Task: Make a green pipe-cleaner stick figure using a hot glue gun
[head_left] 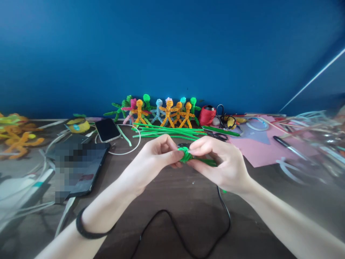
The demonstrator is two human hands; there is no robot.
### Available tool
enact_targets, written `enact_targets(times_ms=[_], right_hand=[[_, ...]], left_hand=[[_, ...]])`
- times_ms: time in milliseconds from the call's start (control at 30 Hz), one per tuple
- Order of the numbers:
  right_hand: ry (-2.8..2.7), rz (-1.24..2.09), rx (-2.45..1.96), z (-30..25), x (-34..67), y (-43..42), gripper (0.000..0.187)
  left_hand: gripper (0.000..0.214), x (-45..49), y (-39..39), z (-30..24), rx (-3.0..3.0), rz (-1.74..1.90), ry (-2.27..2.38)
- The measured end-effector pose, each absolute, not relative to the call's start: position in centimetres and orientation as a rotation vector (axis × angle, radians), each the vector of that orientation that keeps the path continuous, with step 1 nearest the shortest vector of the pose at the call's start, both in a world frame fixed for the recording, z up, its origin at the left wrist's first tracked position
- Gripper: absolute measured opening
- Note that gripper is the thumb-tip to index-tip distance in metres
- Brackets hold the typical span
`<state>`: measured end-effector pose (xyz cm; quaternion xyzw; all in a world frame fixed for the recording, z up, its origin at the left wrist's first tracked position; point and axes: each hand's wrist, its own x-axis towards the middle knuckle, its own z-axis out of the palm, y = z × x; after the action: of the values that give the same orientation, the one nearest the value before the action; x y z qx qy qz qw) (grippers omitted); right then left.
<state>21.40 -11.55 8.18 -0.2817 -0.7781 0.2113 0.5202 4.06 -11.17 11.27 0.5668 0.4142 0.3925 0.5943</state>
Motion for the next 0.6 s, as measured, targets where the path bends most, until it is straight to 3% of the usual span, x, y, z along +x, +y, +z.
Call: enact_targets(times_ms=[600], right_hand=[[-1.918,0.439,-0.710,8.28,21.51,-11.74,0.016]], left_hand=[[0.018,4.00,-11.15,11.30,1.364,0.871,1.011]])
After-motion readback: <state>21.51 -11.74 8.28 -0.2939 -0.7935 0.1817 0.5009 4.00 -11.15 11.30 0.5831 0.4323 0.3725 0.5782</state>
